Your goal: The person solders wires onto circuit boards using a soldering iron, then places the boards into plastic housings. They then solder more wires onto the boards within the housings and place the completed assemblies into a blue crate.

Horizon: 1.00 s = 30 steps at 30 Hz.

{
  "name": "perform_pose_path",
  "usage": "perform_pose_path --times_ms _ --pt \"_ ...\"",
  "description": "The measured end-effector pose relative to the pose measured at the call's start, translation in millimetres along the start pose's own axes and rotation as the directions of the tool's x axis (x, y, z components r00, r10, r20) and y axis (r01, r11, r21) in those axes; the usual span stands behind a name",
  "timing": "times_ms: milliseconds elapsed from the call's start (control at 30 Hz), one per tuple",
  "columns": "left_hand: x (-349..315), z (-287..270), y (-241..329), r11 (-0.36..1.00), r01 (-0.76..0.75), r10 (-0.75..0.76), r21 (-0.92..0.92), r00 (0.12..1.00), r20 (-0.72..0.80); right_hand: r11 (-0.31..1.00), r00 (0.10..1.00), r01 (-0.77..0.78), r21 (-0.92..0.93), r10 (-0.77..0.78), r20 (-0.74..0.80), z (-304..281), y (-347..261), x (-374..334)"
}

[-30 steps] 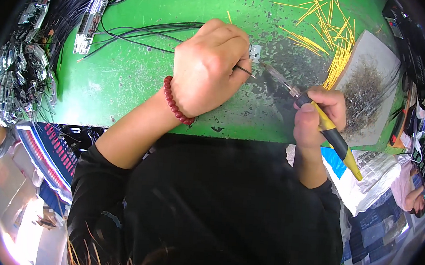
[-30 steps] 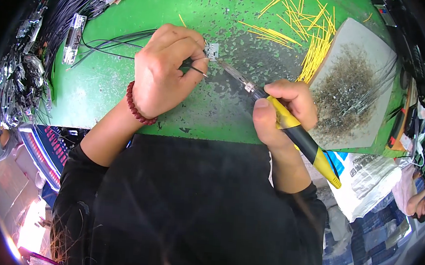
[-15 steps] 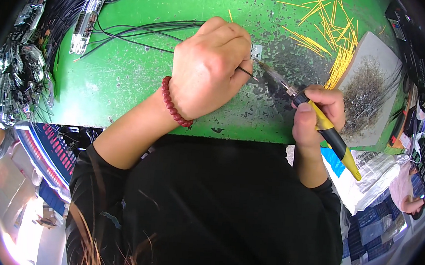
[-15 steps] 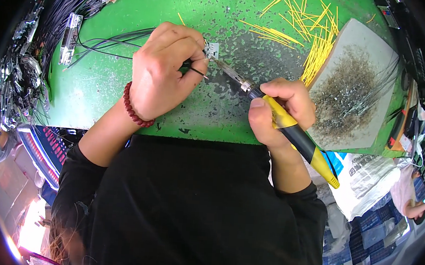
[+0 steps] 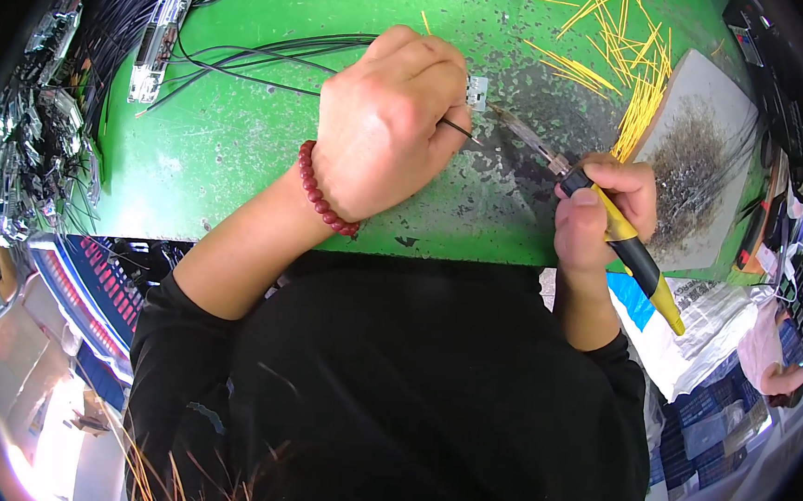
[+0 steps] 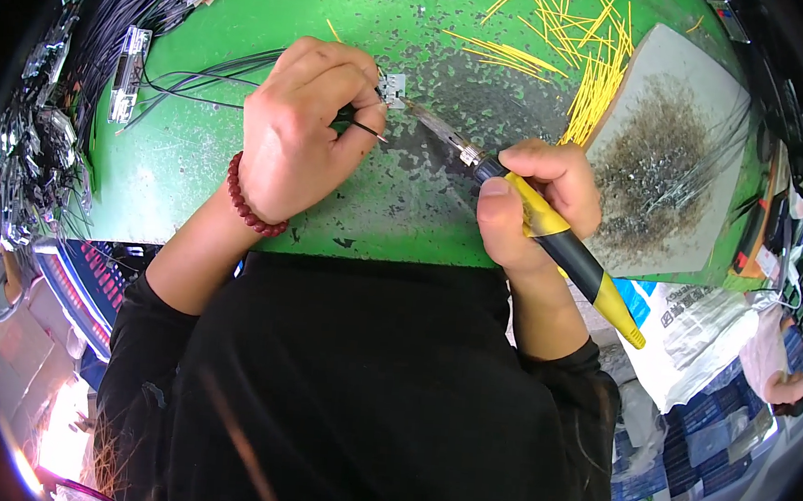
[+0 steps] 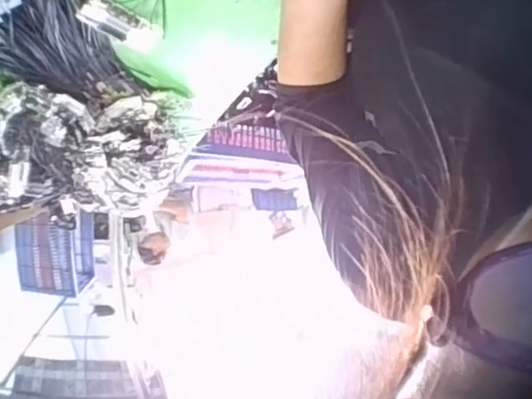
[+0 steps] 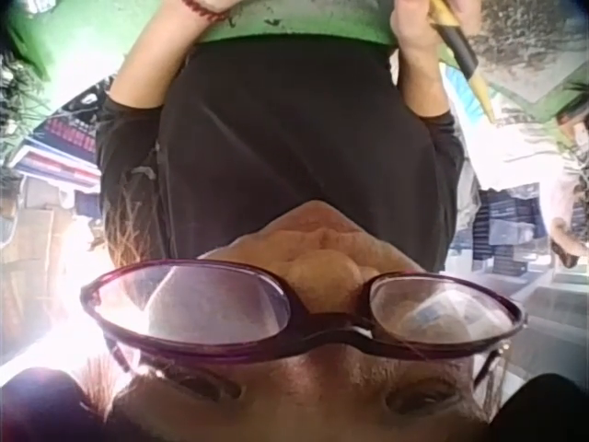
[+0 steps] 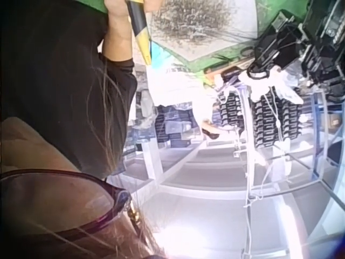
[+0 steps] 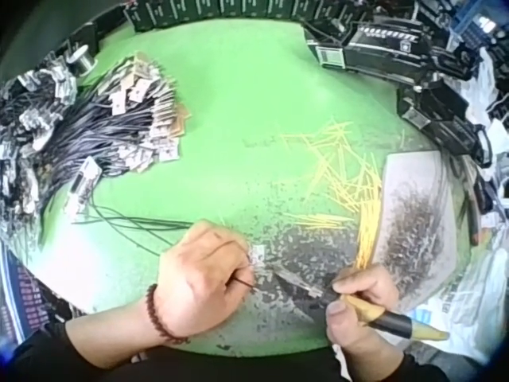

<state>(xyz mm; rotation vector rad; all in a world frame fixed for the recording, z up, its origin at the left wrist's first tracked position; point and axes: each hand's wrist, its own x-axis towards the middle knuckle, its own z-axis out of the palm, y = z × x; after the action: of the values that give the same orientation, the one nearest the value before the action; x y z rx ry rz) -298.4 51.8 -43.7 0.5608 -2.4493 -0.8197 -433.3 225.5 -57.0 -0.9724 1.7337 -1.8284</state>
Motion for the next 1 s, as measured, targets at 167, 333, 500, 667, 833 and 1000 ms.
perform_pose_path --times_ms 167,333,500,667,833,1000 --pt "-1 3 -5 0.997 -0.064 0.065 0.044 0.998 -0.026 1.0 1.0 -0.006 -0.008 0.006 -0.008 1 -1 -1" --pt "-1 3 -6 0.997 -0.073 0.075 0.029 0.997 -0.037 1.0 1.0 0.026 0.006 -0.026 -0.001 2 1 1" --pt "0 -7 -5 0.999 -0.028 0.03 -0.046 0.998 0.058 0.999 0.999 0.041 0.021 -0.04 -0.02 2 1 2" --pt "2 -10 -4 0.999 -0.029 0.032 -0.028 0.992 0.12 0.998 0.999 0.053 0.023 -0.052 -0.009 2 3 4" --pt "14 -15 6 0.995 -0.004 -0.023 0.098 0.963 0.268 0.999 0.999 0.044 0.019 -0.043 -0.021 4 1 5" --pt "19 -19 10 0.989 -0.02 -0.028 0.144 0.946 0.324 0.998 0.999 0.038 0.056 -0.038 0.011 7 0 7"
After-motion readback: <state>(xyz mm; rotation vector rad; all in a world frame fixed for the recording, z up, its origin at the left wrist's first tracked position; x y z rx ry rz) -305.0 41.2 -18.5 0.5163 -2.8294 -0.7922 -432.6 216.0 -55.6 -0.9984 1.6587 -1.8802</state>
